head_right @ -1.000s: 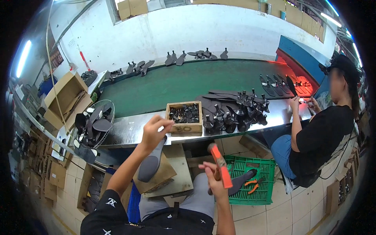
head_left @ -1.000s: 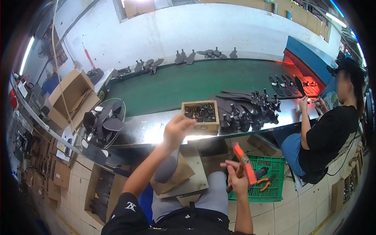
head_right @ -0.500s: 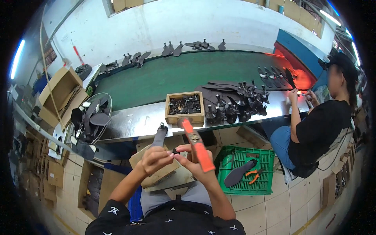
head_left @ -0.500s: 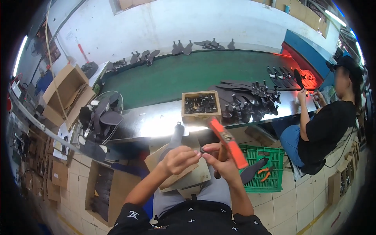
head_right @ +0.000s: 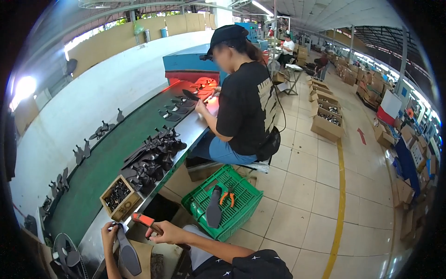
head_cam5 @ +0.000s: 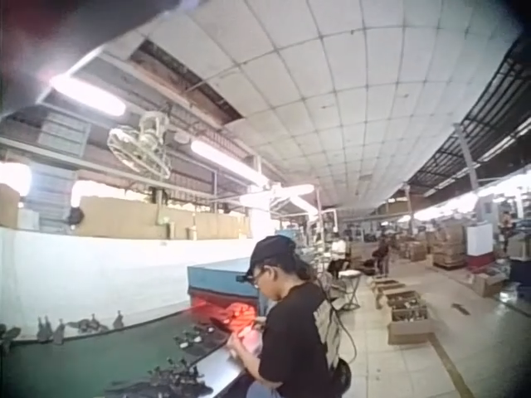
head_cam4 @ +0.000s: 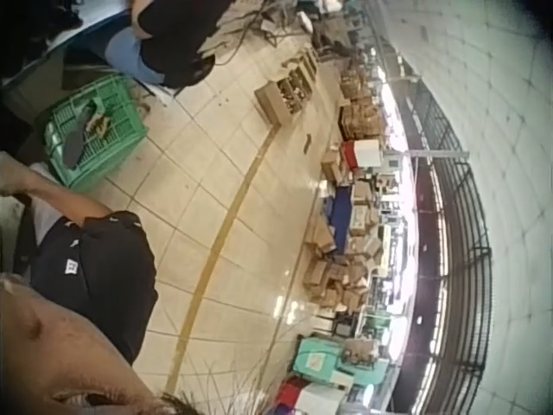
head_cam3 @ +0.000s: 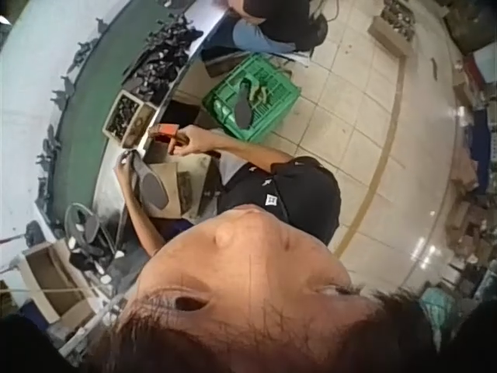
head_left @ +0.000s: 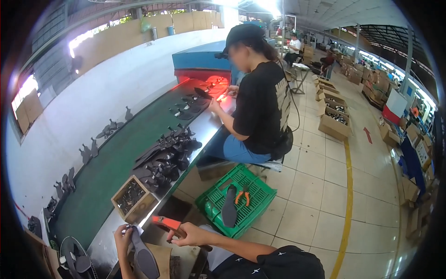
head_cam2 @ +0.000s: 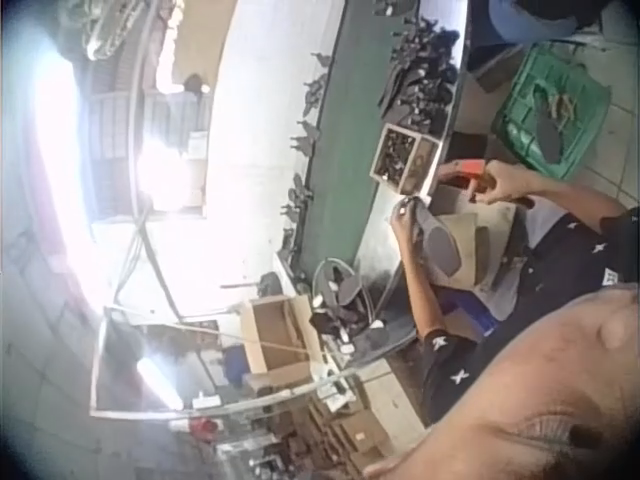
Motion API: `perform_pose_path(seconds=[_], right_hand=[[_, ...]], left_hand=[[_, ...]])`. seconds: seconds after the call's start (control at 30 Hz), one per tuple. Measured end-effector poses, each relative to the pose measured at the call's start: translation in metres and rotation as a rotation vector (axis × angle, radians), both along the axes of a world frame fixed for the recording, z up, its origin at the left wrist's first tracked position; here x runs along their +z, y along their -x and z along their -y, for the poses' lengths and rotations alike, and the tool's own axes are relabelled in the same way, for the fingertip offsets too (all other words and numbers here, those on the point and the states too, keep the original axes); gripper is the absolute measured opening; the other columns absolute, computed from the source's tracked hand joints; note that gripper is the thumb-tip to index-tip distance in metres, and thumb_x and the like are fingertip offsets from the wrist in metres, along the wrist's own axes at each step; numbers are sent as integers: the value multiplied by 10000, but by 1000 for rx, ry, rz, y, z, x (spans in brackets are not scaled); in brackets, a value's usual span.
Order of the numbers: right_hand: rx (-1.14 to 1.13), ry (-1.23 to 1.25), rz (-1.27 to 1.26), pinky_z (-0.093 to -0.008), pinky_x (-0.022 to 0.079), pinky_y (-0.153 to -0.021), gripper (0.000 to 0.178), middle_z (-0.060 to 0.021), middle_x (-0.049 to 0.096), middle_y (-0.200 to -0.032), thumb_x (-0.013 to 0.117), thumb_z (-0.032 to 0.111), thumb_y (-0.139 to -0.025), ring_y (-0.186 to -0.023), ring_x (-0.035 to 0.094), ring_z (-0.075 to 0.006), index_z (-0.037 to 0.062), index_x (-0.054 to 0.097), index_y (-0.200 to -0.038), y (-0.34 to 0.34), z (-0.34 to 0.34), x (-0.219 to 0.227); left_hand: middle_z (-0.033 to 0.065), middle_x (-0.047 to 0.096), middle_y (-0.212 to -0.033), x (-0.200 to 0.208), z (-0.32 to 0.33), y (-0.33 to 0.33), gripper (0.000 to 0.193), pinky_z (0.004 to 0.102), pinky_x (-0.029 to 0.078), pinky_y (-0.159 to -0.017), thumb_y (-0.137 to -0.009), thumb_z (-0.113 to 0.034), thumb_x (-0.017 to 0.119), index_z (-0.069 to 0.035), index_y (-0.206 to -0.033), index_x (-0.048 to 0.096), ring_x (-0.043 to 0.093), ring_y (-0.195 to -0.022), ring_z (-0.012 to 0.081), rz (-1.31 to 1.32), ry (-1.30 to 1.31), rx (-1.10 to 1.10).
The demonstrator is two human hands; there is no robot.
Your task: Assembling shoe components by hammering nails and trimming excess material.
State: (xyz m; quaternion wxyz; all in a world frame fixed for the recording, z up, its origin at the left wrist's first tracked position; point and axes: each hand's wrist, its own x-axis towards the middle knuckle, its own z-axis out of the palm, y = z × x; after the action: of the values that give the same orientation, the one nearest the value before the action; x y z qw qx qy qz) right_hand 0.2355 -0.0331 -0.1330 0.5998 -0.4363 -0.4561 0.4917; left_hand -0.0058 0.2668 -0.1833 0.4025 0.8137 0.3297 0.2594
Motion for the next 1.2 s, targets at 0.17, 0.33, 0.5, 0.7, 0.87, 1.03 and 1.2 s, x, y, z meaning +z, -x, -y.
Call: perform_pose_path(seconds=[0.17, 0.33, 0.5, 0.7, 0.87, 1.03, 1.2], right_hand=[[-30, -98, -69, -217, 388, -597, 183, 27, 609, -800, 742, 128, -867, -674, 499, -18, 5, 672, -983, 5, 2, -1], [-64, -179, 154, -254, 519, -693, 205, -27, 721, -933, 776, 145, -856, -794, 627, -63, 13, 719, -1001, 16, -6, 16], [13, -96, 225, -308, 558, -825, 206, -116, 737, -1032, 707, 113, -918, -941, 695, -152, -38, 704, -1058, 52, -37, 25], [74, -84, 464, -277, 544, -774, 199, -125, 745, -953, 721, 54, -885, -848, 695, -143, -47, 695, -1054, 88, -94, 20], [184, -246, 615, -321, 516, -676, 182, -191, 678, -814, 656, -21, -818, -717, 678, -202, -44, 662, -998, 96, -106, 21], [199, -336, 736, -357, 515, -695, 274, -212, 650, -915, 613, -69, -775, -795, 651, -384, -11, 646, -1042, 98, -99, 20], [189, -442, 837, -388, 532, -754, 355, -165, 667, -1031, 584, -103, -726, -898, 658, -393, 11, 637, -1058, 101, -98, 20]], left_hand=[[111, 698, -939, 30, 33, 9, 194, 336, 461, -812, -933, -141, 620, 3, -1060, 639, 643, -898, 204, 126, -249, 185], [158, 679, -1089, 61, 115, 28, 267, 357, 462, -957, -941, -165, 633, 29, -1124, 643, 630, -1054, 252, 84, -383, 399], [142, 670, -1002, 39, 179, 44, 241, 386, 482, -853, -819, -130, 711, -54, -1046, 689, 633, -974, 317, 4, -370, 401], [96, 686, -988, 26, 193, 41, 277, 389, 462, -836, -806, -242, 756, -74, -1019, 702, 639, -951, 281, 94, -493, 526], [81, 694, -983, 28, 192, 46, 264, 394, 426, -893, -786, -224, 757, -64, -987, 696, 635, -947, 267, 63, -427, 488], [66, 670, -948, 23, 193, 54, 243, 413, 400, -894, -783, -226, 754, -87, -966, 677, 614, -968, 254, 62, -437, 472], [72, 657, -907, 16, 191, 57, 264, 409, 408, -885, -750, -202, 767, -77, -964, 675, 613, -931, 261, 67, -468, 460]])
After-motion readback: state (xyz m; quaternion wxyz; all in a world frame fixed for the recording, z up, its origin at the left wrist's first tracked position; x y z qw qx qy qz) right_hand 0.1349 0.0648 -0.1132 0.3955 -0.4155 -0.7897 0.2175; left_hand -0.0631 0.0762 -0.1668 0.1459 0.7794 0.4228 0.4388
